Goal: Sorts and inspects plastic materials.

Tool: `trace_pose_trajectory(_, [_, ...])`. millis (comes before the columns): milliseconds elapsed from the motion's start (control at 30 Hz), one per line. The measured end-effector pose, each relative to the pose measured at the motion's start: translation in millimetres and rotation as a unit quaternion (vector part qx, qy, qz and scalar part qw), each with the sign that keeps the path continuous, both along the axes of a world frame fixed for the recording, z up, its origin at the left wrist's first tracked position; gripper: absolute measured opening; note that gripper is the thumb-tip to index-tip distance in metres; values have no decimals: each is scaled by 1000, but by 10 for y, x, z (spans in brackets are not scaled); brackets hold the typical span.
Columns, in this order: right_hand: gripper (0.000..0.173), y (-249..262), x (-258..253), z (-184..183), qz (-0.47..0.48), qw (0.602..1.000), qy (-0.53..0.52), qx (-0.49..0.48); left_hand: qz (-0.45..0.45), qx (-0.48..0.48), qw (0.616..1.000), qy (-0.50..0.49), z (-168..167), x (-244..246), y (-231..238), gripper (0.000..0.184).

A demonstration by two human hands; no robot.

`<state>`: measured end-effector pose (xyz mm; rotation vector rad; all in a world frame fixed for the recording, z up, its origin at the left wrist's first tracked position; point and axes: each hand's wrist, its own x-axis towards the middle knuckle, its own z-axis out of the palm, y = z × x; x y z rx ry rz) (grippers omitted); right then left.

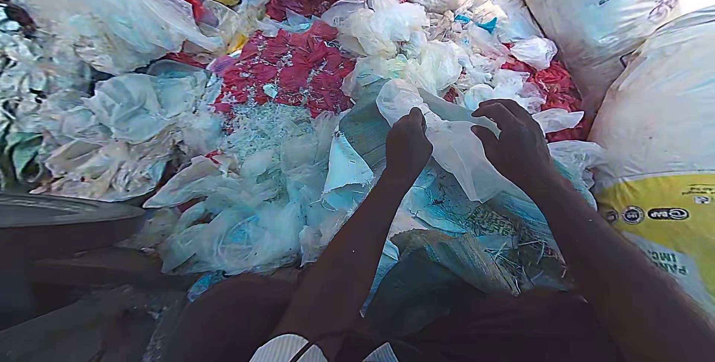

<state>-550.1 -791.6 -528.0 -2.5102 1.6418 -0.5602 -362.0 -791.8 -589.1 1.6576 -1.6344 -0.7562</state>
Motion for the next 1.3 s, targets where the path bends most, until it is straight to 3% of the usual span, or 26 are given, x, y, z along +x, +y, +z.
trace_pose_trajectory(100, [43, 120, 228, 320, -2, 1000, 5, -23, -5, -7, 999, 36, 4, -8, -60, 14])
trace_pose_trajectory(200, [62, 214, 375, 246, 15, 991, 123, 57, -63, 59, 995, 56, 183, 59, -113, 21])
trace_pose_trajectory(267, [57, 197, 342, 100, 7, 980, 163, 118, -88, 75, 991, 69, 242, 123, -157, 19])
trace_pose_trajectory(333, [41, 156, 254, 30, 11, 979, 146, 139, -81, 85, 988, 101, 205, 189, -199, 14])
trace_pose_trajectory(400, [16, 120, 158, -53, 29, 987, 67, 146, -66, 90, 983, 148, 159, 243, -201, 14])
trace_pose_trajectory(500, [18, 24, 22, -69, 3, 984, -23, 176, -94, 36, 972, 214, 178, 237, -192, 19])
trace_pose_trajectory(567, [19, -26, -62, -17, -42, 975, -55, 213, -121, -42, 974, 185, 178, 216, -176, 19])
trace_pose_trajectory(633, [21, -60, -156, 50, -71, 955, -118, 264, -159, -105, 973, 131, 151, 223, -172, 28])
trace_pose_trajectory(700, [21, -83, -286, 67, -61, 923, -223, 308, -217, -96, 968, 82, 123, 233, -168, 51])
trace_pose_trajectory(767, [25, -119, -421, 64, -34, 868, -347, 354, -232, -92, 967, 42, 78, 189, -140, 66])
trace_pose_trajectory(833, [30, -116, -466, 63, -56, 826, -427, 364, -191, -88, 977, 38, 38, 127, -110, 51])
trace_pose_trajectory(900, [23, -63, -541, 4, -56, 804, -504, 310, -143, -30, 989, 27, 58, 105, -87, 32])
trace_pose_trajectory(933, [27, -49, -582, -16, -46, 803, -523, 280, -121, 9, 992, 25, 63, 110, -85, 27])
trace_pose_trajectory(1000, [51, -139, -530, 77, -74, 765, -578, 276, -81, 54, 994, 41, 33, 142, -105, 24])
trace_pose_trajectory(1067, [64, -177, -555, 131, -111, 776, -552, 284, -63, 78, 994, 49, 14, 182, -121, 25])
trace_pose_trajectory(1167, [57, -133, -491, 14, -133, 812, -475, 311, -55, 97, 991, 79, -2, 188, -144, 24])
trace_pose_trajectory(1300, [50, 18, -121, -71, -99, 802, -452, 378, -65, 114, 985, 115, 36, 116, -118, 22])
